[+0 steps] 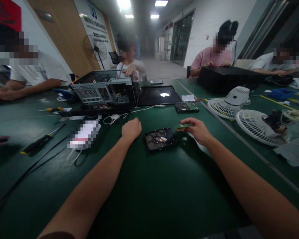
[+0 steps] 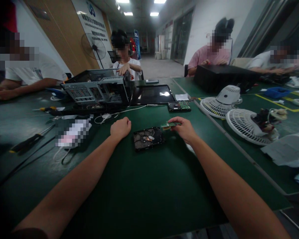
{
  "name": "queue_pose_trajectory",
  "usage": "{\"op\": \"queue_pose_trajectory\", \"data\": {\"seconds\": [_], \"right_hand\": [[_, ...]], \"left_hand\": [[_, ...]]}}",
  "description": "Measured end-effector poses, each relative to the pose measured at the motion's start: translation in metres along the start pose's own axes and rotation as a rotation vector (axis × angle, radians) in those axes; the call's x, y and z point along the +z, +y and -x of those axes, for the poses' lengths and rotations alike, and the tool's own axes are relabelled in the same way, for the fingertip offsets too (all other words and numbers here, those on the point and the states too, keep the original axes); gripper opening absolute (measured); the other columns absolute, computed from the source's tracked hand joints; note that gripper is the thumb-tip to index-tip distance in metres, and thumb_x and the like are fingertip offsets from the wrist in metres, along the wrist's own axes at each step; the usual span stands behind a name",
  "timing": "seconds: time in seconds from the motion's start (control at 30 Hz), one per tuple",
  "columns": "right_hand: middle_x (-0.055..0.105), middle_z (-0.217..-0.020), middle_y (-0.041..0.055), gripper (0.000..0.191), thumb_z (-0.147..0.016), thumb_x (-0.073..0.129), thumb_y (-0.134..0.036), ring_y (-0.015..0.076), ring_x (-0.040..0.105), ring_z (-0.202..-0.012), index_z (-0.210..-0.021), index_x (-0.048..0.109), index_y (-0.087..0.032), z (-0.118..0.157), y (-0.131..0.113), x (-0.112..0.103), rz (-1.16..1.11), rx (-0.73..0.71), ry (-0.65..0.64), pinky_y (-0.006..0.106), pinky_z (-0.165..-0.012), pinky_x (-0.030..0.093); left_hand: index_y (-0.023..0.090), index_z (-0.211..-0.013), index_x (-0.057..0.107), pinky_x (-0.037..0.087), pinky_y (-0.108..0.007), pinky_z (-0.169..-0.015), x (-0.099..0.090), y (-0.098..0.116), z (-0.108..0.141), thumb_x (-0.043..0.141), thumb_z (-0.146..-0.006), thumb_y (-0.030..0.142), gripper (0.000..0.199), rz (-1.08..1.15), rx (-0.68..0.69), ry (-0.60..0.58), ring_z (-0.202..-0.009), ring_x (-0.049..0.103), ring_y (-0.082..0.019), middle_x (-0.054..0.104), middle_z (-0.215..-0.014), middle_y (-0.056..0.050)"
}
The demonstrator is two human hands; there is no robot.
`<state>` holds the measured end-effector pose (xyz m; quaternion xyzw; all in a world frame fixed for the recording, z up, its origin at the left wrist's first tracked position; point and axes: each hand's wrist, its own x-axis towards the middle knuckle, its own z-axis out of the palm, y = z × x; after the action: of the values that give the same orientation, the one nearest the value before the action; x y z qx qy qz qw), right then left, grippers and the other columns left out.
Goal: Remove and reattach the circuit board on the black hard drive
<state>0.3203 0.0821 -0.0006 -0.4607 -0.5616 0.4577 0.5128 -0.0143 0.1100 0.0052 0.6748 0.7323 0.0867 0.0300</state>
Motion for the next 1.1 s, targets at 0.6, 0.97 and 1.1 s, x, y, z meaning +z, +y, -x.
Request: {"op": "queue_pose_trajectory", "data": {"seconds": [0.6,0.97,1.1], "right_hand": [[0.061,-0.14,0.0086,0.038,-0.057,0.084,-0.021,0.0263,0.068,-0.113,-0.094,0.075,-0.021,0.001,0.027,0.01,-0.007,-0.012,0.16,0.043,-0.106,0.051],[0.073,-0.098,0.0027,0.043,-0.068,0.086,-0.036,0.0186,0.071,-0.084,-0.1,0.06,-0.023,0.011,0.012,0.017,-0.141,0.061,0.129,0.031,-0.073,0.061],[0.068,-0.108,0.0028,0.038,-0.076,0.081,-0.04,0.0182,0.072,-0.083,-0.1,0.056,-0.024,0.019,0.011,0.023,-0.06,0.077,0.072,0.033,-0.067,0.064]], "left_hand": [[0.02,-0.118,0.064,0.054,-0.047,-0.09,-0.005,0.002,0.002,0.041,-0.101,0.042,0.036,0.03,-0.004,-0.03,-0.108,0.069,-0.035,0.072,-0.115,-0.017],[0.014,-0.102,0.07,0.046,-0.028,-0.054,-0.037,-0.007,-0.007,0.044,-0.096,0.054,0.048,0.238,0.097,-0.532,-0.057,0.063,-0.018,0.078,-0.082,-0.012],[0.014,-0.104,0.067,0.035,-0.026,-0.044,-0.039,-0.004,-0.001,0.045,-0.095,0.046,0.04,0.395,0.101,-0.741,-0.043,0.047,-0.013,0.078,-0.082,-0.013]]}}
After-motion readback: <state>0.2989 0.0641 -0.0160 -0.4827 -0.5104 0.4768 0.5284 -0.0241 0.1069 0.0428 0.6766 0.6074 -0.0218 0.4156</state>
